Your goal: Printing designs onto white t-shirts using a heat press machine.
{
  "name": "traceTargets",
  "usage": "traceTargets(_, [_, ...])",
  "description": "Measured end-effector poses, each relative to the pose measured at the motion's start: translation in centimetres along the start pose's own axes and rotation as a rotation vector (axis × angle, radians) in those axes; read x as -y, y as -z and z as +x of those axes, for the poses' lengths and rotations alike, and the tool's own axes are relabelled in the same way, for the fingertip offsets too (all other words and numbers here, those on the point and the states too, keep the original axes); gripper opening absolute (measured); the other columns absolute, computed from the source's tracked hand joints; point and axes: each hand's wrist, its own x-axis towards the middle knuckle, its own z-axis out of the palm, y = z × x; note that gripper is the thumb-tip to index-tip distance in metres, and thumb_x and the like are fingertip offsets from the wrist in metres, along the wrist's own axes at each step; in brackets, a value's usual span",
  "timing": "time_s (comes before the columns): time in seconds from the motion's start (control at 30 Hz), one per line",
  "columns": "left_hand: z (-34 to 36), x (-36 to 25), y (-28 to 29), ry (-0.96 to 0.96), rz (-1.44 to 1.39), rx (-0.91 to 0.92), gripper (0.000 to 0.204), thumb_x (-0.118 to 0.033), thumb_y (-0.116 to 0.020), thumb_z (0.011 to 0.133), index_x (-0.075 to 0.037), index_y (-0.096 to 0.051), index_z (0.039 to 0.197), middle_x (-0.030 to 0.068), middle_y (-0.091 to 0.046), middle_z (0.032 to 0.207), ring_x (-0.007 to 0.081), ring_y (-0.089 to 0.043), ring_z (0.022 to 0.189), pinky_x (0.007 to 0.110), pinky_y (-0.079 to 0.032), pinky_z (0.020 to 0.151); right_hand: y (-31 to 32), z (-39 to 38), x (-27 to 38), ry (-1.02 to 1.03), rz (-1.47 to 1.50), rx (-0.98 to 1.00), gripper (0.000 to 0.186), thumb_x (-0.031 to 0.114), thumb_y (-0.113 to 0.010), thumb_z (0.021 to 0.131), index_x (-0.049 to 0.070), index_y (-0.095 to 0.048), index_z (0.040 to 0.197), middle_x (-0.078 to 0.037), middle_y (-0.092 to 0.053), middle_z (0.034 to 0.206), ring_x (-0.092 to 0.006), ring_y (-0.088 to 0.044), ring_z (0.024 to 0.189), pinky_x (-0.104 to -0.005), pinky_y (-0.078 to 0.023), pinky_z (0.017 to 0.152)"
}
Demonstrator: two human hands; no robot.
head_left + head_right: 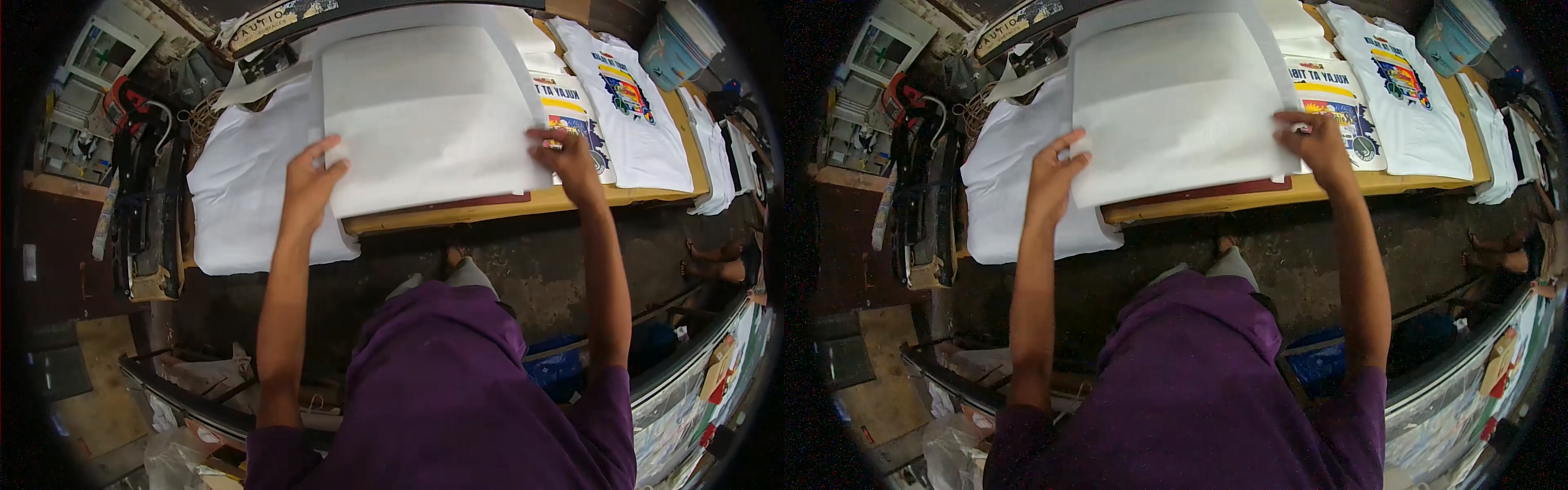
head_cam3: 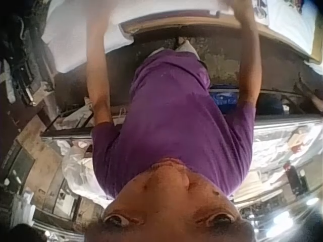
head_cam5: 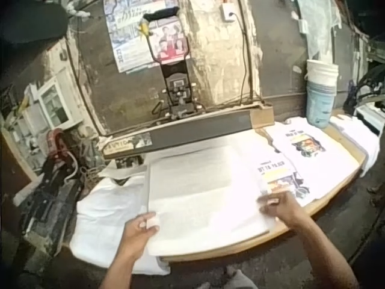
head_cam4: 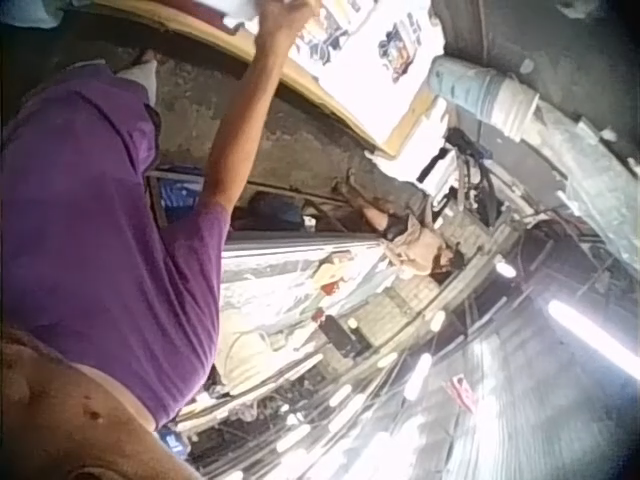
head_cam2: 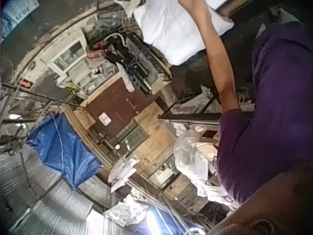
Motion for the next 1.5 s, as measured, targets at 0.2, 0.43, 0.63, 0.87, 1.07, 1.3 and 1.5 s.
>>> traceTargets(0.2, [9.8,-5.5,1.0,-0.167,0.163,0.01,0.046,0.003,-0.071,0.083,0.005,-0.063,0.128,0.0188,-0.067,0.116,0.0209,-0.068,0.096,0.029,-0.054,0.081,2.1,9.6,5.6,0.344,-0.033,-0.075,0.034,0.011,-0.069,0.089,0.003,-0.071,0.122,-0.007,-0.071,0.095,-0.011,-0.065,0.079,-0.026,-0.053,0.077])
traceTargets(0.43, [15.7,-3.4,1.1,-0.17,0.711,0.092,0.059,-0.018,-0.079,0.075,0.002,-0.065,0.129,0.0187,-0.068,0.119,0.0228,-0.067,0.095,0.035,-0.052,0.087,-1.0,13.1,2.3,0.208,-0.635,-0.061,0.032,0.016,-0.071,0.084,0.005,-0.075,0.114,-0.013,-0.072,0.107,-0.023,-0.069,0.089,-0.034,-0.054,0.087])
traceTargets(0.63, [14.5,-3.5,-2.2,-0.433,1.387,-0.05,0.056,-0.038,-0.067,0.088,-0.013,-0.06,0.138,0.0117,-0.043,0.154,0.0337,-0.047,0.135,0.049,-0.043,0.107,-4.0,13.4,3.0,0.664,-0.957,-0.365,0.041,0.035,-0.067,0.088,0.009,-0.071,0.119,-0.016,-0.06,0.136,-0.0369,-0.062,0.115,-0.0464,-0.054,0.092])
traceTargets(0.87, [9.8,-0.6,-4.5,-0.718,1.265,0.006,0.049,-0.035,-0.055,0.097,-0.009,-0.057,0.138,0.0136,-0.045,0.151,0.0376,-0.04,0.138,0.055,-0.032,0.112,-7.8,9.4,0.7,0.744,-0.992,-0.258,0.053,0.047,-0.053,0.098,0.009,-0.061,0.134,-0.018,-0.053,0.145,-0.0401,-0.042,0.139,-0.0507,-0.035,0.114])
traceTargets(1.07, [2.6,0.9,-2.5,-0.827,1.316,0.033,0.056,-0.036,-0.058,0.096,-0.011,-0.049,0.146,0.0142,-0.041,0.154,0.0384,-0.035,0.142,0.056,-0.022,0.117,-6.6,2.7,-0.5,0.769,-0.99,-0.336,0.056,0.041,-0.056,0.099,0.007,-0.052,0.143,-0.017,-0.049,0.149,-0.0405,-0.039,0.141,-0.0542,-0.03,0.116])
traceTargets(1.3, [2.9,1.8,-2.5,-0.771,1.356,0.039,0.062,-0.038,-0.056,0.098,-0.014,-0.042,0.152,0.0131,-0.033,0.16,0.0381,-0.028,0.148,0.059,-0.017,0.118,-6.7,2.1,-1.6,0.704,-1.081,-0.343,0.058,0.043,-0.055,0.099,0.009,-0.051,0.145,-0.016,-0.049,0.149,-0.04,-0.039,0.141,-0.055,-0.028,0.117])
traceTargets(1.5, [1.5,2.1,-2.4,-0.758,1.345,0.049,0.063,-0.041,-0.056,0.098,-0.015,-0.041,0.153,0.0131,-0.032,0.161,0.0373,-0.027,0.149,0.059,-0.016,0.118,-6.5,1.3,-1.6,0.687,-1.07,-0.33,0.06,0.043,-0.058,0.097,0.009,-0.049,0.146,-0.015,-0.049,0.15,-0.0392,-0.039,0.142,-0.0557,-0.026,0.118])
